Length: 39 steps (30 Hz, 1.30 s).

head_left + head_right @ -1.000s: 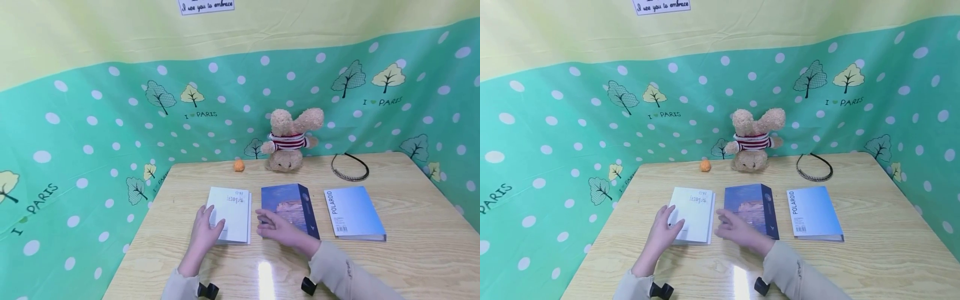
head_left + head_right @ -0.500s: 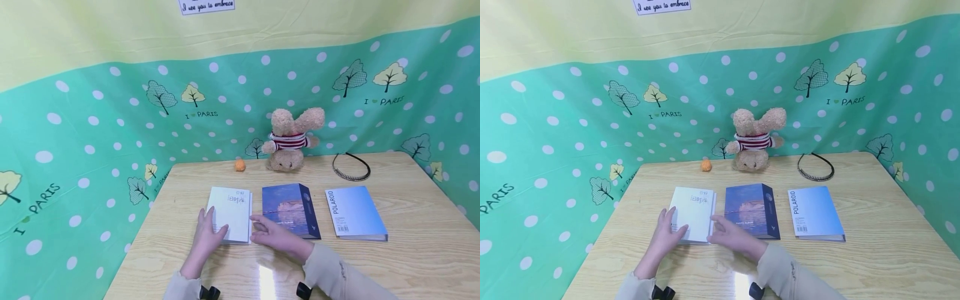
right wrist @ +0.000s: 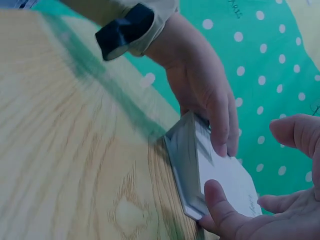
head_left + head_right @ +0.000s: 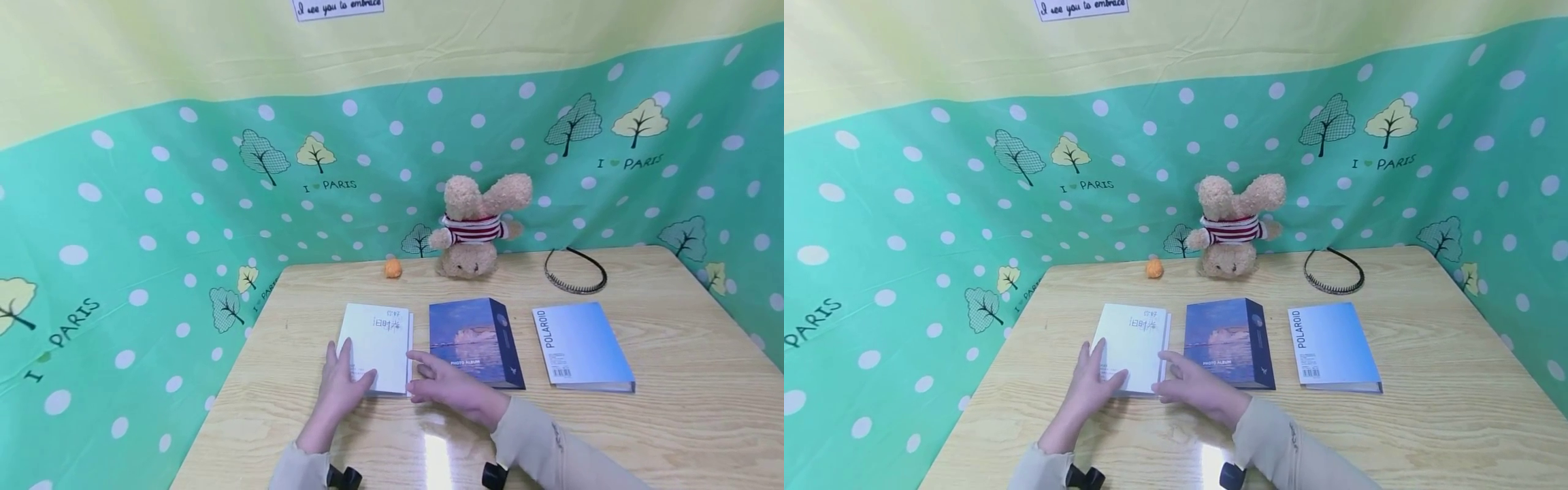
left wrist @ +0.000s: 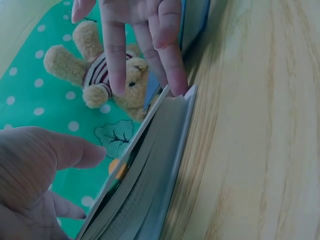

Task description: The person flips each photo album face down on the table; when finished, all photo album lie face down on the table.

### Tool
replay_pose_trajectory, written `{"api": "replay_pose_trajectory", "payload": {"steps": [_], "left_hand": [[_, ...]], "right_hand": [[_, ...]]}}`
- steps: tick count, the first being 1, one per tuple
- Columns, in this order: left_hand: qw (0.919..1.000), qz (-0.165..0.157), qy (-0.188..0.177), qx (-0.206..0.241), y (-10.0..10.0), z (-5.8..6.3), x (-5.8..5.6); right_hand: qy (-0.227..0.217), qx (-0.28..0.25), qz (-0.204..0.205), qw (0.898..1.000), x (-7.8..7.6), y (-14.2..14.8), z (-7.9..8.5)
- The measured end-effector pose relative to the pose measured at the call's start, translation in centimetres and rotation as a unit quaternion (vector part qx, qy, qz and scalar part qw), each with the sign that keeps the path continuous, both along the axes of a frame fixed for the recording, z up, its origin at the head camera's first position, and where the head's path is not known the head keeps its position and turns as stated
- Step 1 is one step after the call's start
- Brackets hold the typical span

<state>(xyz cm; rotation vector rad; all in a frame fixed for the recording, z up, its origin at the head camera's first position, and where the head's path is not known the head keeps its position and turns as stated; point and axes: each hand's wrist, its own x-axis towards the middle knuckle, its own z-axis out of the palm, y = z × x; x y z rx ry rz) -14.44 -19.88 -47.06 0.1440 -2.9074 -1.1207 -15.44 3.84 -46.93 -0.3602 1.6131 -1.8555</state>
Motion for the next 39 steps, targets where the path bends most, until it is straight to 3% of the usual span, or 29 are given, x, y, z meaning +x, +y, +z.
{"api": "replay_pose_trajectory", "payload": {"steps": [9,17,28,39], "left_hand": [[0.9999,0.005,-0.006,0.008,-0.3,0.1,-0.3],[0.9996,0.002,-0.014,0.024,-0.5,0.0,-0.3],[0.9988,-0.001,-0.022,0.043,-1.1,0.3,-0.3],[0.9982,-0.008,-0.029,0.052,-1.4,0.2,-0.4]], "right_hand": [[-0.055,-0.048,-0.057,0.996,0.5,-0.6,0.0],[-0.071,-0.096,-0.105,0.987,0.6,-1.0,-0.3],[-0.065,-0.067,-0.135,0.987,1.4,-1.6,0.3],[-0.071,-0.054,-0.13,0.988,1.5,-1.8,0.4]]}}
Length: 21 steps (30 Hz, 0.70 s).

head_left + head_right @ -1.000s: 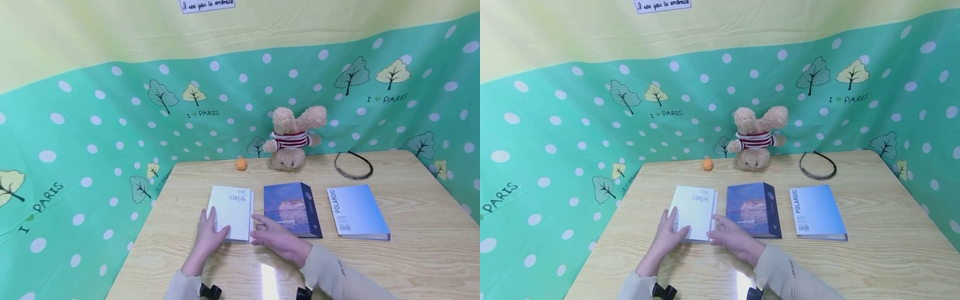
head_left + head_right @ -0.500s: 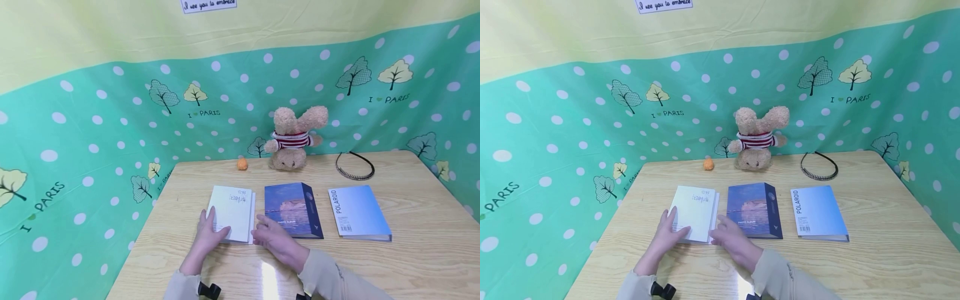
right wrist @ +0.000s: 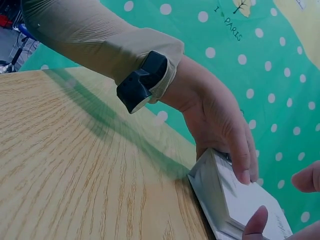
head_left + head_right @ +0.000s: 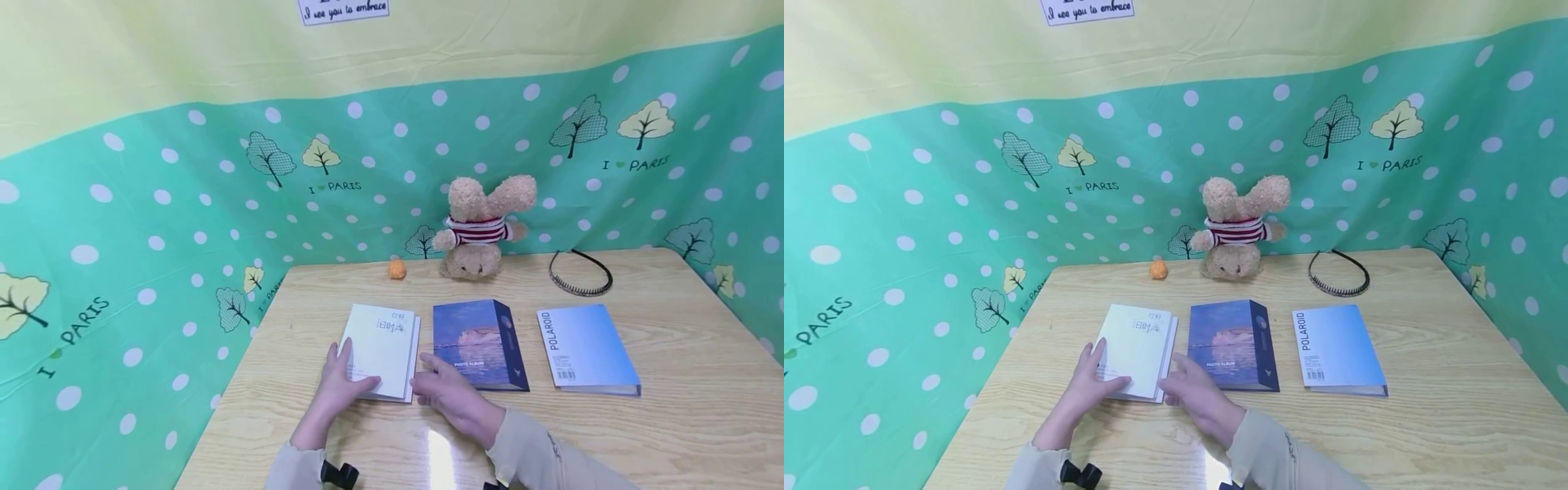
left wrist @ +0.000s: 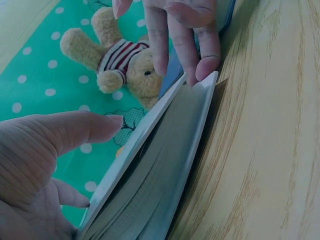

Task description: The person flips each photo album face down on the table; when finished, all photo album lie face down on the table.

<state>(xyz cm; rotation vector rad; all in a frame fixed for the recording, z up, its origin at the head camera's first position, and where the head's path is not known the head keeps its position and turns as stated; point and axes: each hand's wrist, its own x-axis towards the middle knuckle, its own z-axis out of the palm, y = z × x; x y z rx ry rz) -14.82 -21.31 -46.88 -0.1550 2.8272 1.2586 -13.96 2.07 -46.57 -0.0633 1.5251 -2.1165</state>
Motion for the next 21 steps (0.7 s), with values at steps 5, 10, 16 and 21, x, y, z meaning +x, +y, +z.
{"api": "replay_pose_trajectory", "payload": {"steps": [5,10,16,21], "left_hand": [[1.0,-0.003,-0.003,0.0,0.0,-0.1,0.0],[1.0,-0.006,-0.006,0.004,0.1,0.0,0.1],[0.9999,-0.008,-0.006,-0.005,0.1,0.1,0.1],[0.9998,-0.006,0.0,-0.019,0.2,0.2,0.2]], "right_hand": [[0.001,-0.005,0.018,1.0,0.0,0.1,-0.3],[0.005,-0.001,0.028,1.0,-0.1,0.3,-0.7],[0.009,0.003,0.026,1.0,-0.1,0.3,-1.2],[0.017,0.019,0.016,1.0,-0.1,0.2,-1.3]]}}
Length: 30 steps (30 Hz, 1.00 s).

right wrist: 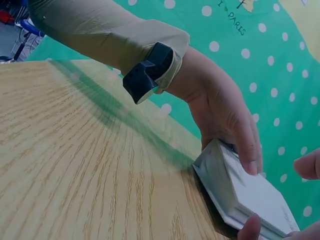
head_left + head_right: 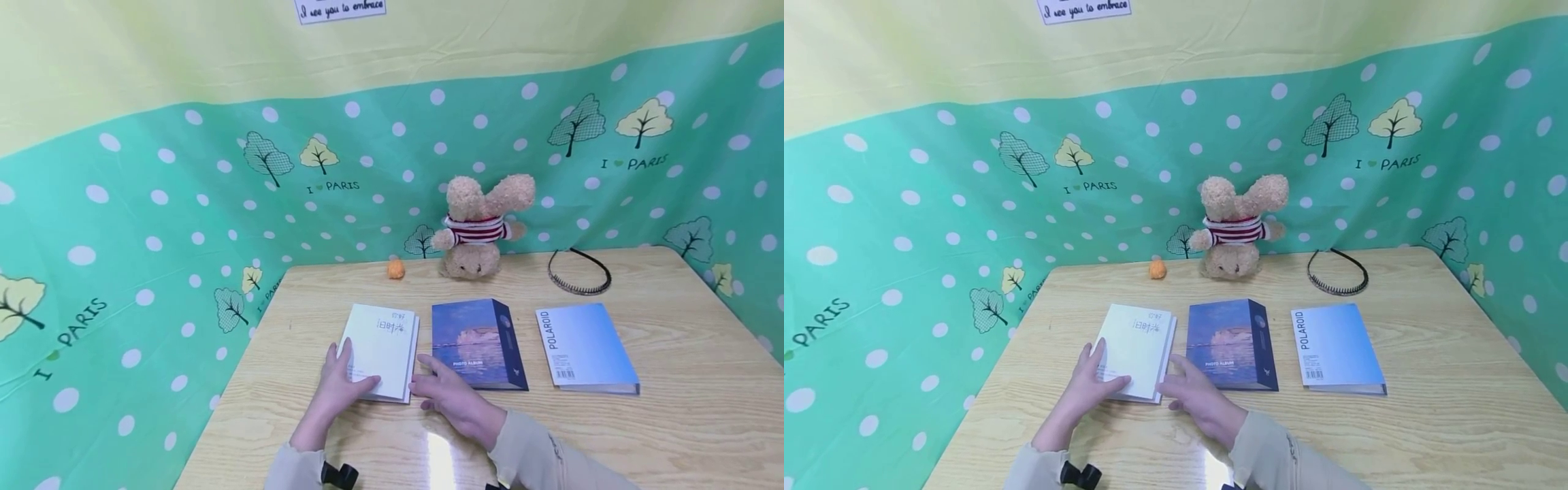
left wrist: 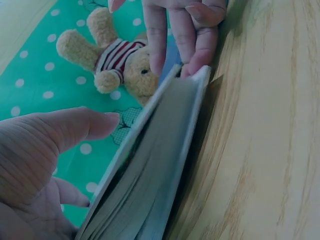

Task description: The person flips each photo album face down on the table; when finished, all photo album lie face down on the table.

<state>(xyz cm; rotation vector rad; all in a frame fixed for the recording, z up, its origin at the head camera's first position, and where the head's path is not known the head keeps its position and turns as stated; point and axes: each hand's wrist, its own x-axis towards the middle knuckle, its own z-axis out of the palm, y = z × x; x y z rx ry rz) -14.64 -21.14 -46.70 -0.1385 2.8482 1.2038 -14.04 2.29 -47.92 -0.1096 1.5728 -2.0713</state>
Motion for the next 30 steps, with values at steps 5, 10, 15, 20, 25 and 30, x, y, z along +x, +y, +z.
{"api": "replay_pose_trajectory", "payload": {"steps": [5,10,15,20,25,30], "left_hand": [[0.9997,0.002,0.012,-0.021,0.4,-0.1,0.1],[0.9952,0.002,0.022,-0.095,1.1,-0.4,0.4],[0.9822,-0.011,0.03,-0.185,1.6,-0.7,0.7],[0.9754,-0.023,0.033,-0.217,1.9,-0.8,1.0],[0.9769,-0.021,0.029,-0.211,2.2,-0.6,1.1],[0.9792,-0.02,0.03,-0.2,2.4,-0.3,1.1]], "right_hand": [[0.008,0.008,-0.003,1.0,0.1,-0.1,0.1],[0.01,-0.004,0.001,1.0,0.0,-0.2,0.2],[0.015,-0.005,0.002,1.0,-0.1,-0.2,0.3],[0.023,0.004,-0.002,1.0,-0.1,-0.1,0.7],[0.033,0.003,-0.01,0.999,-0.3,0.0,1.1],[0.043,0.006,-0.011,0.999,-0.5,0.3,1.6]]}}
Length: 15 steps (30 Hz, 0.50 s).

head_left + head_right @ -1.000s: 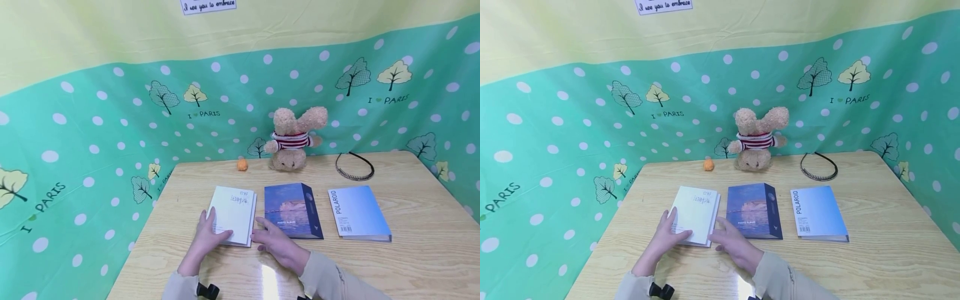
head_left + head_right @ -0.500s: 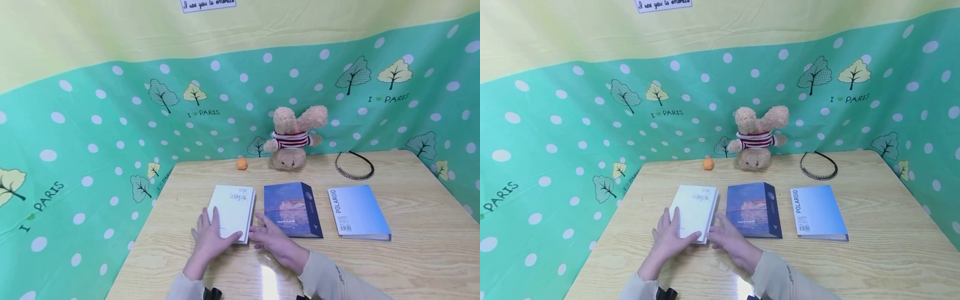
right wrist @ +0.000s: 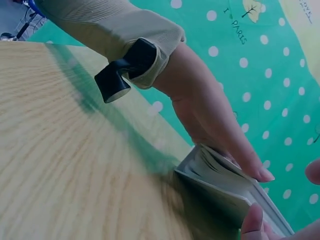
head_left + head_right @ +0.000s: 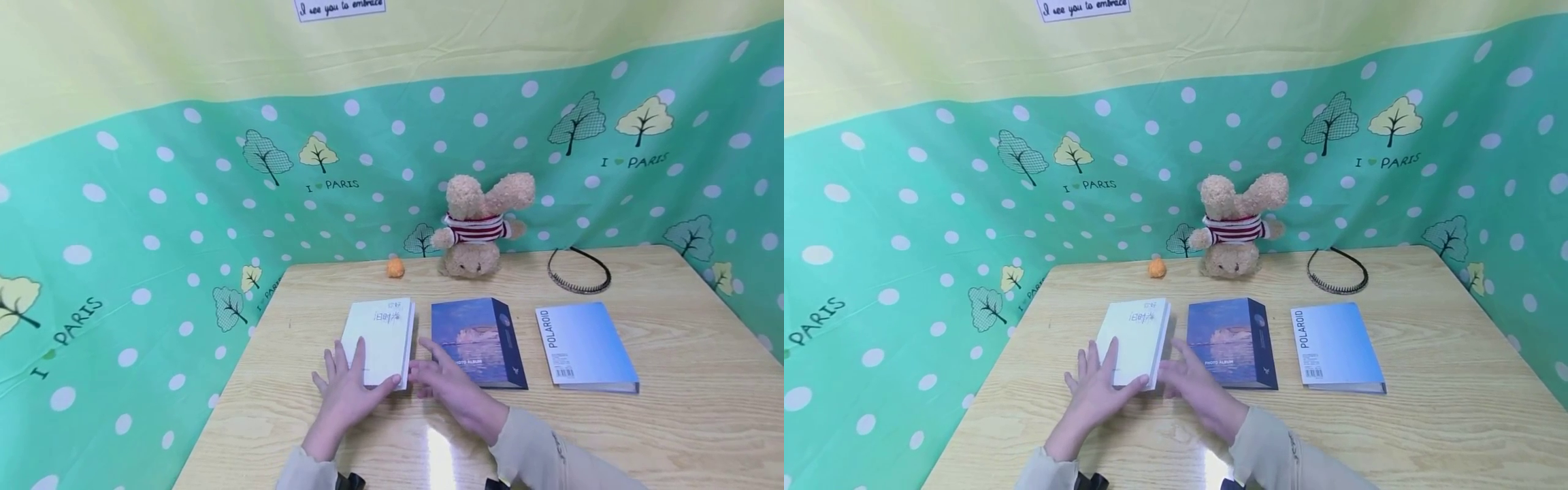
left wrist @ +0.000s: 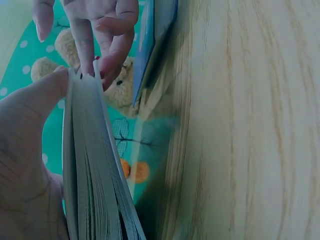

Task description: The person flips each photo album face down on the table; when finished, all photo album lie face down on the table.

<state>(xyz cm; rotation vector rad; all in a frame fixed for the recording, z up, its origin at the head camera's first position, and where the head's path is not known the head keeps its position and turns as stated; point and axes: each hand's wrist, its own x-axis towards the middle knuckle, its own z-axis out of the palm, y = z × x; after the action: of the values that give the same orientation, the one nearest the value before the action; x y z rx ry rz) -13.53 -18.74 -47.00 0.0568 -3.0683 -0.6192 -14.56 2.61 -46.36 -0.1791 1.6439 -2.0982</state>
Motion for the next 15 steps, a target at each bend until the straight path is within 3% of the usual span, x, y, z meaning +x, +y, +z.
{"api": "replay_pose_trajectory", "payload": {"steps": [8,15], "left_hand": [[0.9997,-0.016,0.009,0.017,1.2,0.8,0.1],[0.9977,-0.011,0.027,0.061,2.3,1.5,0.0]], "right_hand": [[0.016,-0.018,0.001,1.0,-0.3,0.2,1.0],[0.03,-0.027,-0.001,0.999,-0.3,0.2,2.0]]}}
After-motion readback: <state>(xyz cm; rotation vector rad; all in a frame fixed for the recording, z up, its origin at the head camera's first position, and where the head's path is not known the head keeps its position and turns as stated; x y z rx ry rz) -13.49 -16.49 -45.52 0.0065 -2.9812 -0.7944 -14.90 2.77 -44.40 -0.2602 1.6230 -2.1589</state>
